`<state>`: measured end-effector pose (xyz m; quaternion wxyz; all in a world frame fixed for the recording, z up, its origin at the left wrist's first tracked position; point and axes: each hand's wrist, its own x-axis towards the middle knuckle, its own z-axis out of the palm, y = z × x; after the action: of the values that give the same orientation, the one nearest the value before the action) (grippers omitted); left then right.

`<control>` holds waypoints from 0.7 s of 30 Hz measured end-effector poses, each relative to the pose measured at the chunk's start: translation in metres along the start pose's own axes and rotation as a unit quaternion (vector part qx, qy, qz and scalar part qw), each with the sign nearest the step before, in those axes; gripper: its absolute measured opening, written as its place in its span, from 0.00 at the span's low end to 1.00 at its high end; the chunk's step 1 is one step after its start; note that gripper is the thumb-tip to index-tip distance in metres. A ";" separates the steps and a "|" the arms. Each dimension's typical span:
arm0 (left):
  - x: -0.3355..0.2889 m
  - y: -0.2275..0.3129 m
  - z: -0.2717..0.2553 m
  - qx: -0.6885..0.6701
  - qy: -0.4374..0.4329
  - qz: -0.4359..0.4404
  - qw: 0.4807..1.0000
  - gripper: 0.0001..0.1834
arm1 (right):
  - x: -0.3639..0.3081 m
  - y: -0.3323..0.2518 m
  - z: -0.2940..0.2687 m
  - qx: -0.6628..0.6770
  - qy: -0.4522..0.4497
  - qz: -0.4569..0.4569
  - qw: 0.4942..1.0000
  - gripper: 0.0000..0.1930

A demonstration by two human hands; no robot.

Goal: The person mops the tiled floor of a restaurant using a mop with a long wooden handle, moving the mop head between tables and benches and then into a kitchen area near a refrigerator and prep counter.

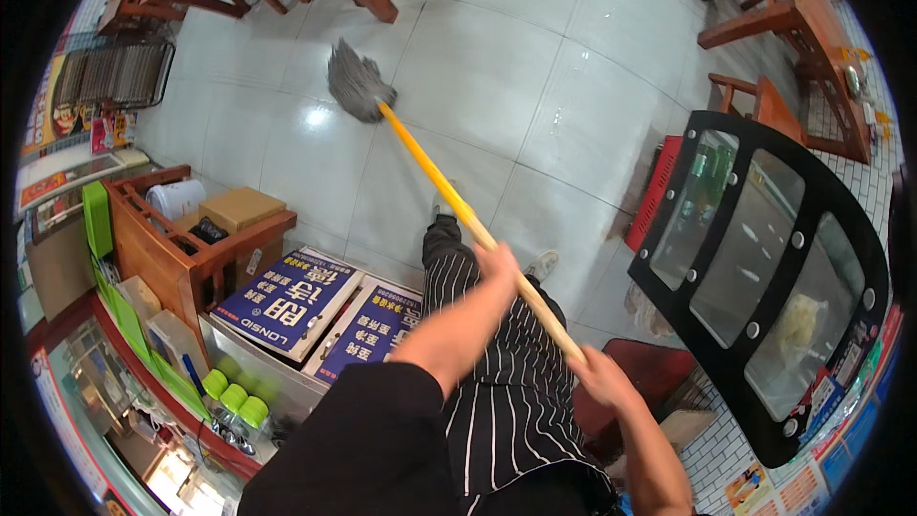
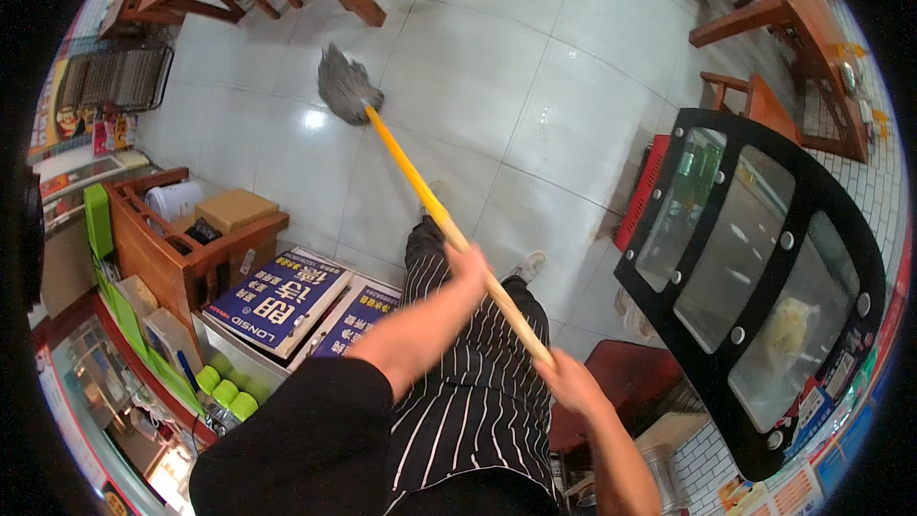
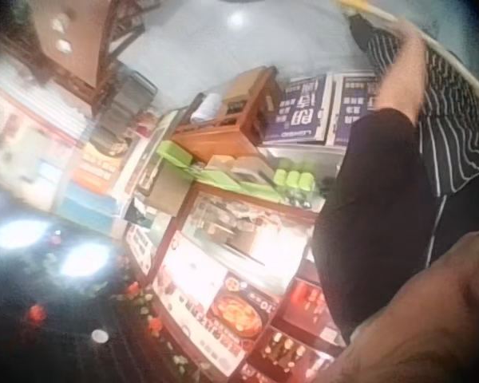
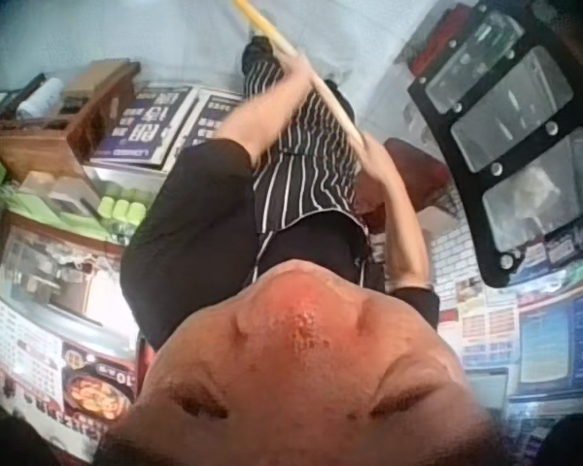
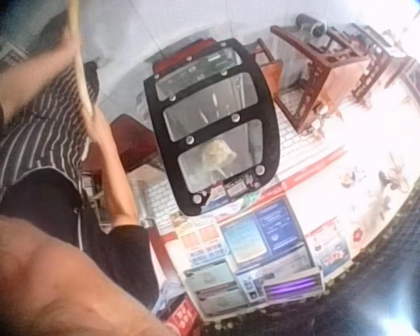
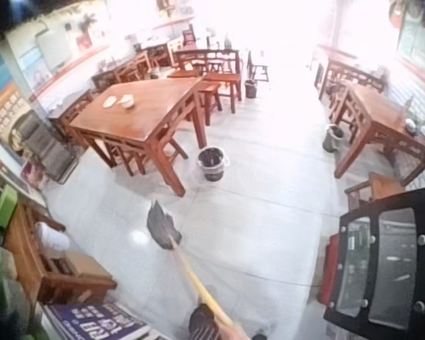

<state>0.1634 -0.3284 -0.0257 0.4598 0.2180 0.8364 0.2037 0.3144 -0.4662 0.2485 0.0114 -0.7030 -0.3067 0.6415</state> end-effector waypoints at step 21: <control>0.056 0.136 0.063 -0.003 -0.288 0.010 0.958 0.18 | 0.089 -0.051 0.025 0.519 -0.069 0.029 0.851 0.14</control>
<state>0.2141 -0.1770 -0.0216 0.6796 0.2744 0.6660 0.1390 0.2693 -0.3941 0.1854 0.3350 -0.5573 0.0918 0.7542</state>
